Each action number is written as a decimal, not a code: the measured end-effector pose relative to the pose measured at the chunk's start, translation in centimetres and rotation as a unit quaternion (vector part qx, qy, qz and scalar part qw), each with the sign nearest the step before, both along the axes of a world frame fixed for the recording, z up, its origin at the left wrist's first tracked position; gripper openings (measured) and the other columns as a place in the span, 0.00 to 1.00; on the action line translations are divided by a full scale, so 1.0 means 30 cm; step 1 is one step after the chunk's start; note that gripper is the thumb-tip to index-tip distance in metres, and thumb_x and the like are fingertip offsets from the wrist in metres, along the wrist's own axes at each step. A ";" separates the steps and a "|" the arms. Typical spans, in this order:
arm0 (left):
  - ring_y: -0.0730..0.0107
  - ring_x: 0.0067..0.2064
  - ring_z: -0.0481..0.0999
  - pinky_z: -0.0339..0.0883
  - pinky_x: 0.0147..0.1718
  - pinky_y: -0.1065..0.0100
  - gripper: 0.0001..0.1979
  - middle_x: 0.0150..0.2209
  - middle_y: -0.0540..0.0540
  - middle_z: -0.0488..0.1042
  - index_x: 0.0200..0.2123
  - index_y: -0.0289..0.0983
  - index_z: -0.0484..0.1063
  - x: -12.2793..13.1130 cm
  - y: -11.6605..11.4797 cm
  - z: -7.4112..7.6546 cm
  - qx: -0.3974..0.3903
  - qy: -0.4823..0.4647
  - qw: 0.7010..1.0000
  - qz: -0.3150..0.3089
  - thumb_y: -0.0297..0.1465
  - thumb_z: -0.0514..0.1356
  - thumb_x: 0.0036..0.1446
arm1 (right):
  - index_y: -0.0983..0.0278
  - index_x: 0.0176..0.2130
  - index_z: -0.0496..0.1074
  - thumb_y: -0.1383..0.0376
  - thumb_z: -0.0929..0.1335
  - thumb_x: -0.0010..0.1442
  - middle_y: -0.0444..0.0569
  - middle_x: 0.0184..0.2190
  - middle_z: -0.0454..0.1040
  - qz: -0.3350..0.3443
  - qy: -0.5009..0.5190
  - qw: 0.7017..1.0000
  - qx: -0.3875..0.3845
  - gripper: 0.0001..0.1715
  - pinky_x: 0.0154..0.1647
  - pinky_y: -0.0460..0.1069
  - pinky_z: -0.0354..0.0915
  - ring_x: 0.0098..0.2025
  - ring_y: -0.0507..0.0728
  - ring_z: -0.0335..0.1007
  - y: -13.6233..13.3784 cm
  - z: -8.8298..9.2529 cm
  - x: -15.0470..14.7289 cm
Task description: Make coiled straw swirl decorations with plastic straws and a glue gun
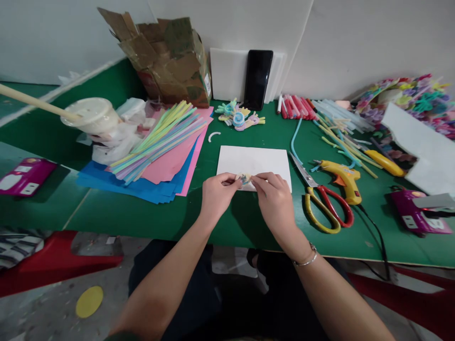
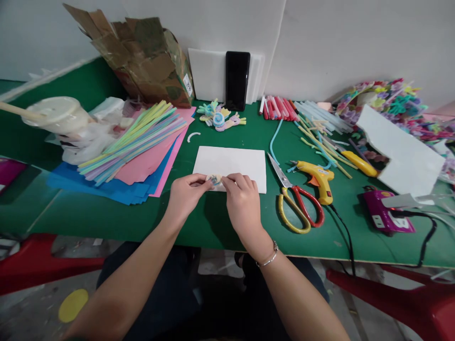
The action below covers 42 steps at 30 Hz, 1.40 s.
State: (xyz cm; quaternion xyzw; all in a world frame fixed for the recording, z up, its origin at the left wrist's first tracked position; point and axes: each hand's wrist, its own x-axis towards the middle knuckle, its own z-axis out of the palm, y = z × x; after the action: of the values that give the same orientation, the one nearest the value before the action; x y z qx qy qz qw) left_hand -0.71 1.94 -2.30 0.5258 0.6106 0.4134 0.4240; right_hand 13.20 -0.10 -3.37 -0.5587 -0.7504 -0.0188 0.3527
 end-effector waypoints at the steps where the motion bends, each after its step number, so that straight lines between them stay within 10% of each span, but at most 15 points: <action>1: 0.67 0.29 0.77 0.66 0.31 0.70 0.04 0.24 0.49 0.77 0.24 0.38 0.76 0.000 0.001 -0.002 -0.002 -0.005 1.000 0.000 0.32 0.62 0.45 | 0.64 0.39 0.74 0.71 0.62 0.62 0.51 0.35 0.75 -0.001 -0.007 1.000 0.005 0.12 0.32 0.52 0.60 0.34 0.57 0.65 -0.002 -0.001 -0.002; 42: 0.71 0.27 0.73 0.69 0.32 0.68 0.06 0.22 0.50 0.74 0.21 0.35 0.76 0.007 0.013 0.009 -0.088 -0.189 0.978 0.026 0.31 0.66 0.37 | 0.65 0.45 0.70 0.60 0.66 0.59 0.55 0.40 0.74 0.058 -0.053 0.994 0.071 0.16 0.39 0.53 0.61 0.43 0.59 0.67 0.022 0.006 0.006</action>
State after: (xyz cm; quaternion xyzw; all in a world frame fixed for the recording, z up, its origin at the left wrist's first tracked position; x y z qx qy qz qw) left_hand -0.50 2.32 -2.04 0.3824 0.5670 0.4609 0.5656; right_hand 13.36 0.56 -3.18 -0.4860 -0.7959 -0.0813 0.3517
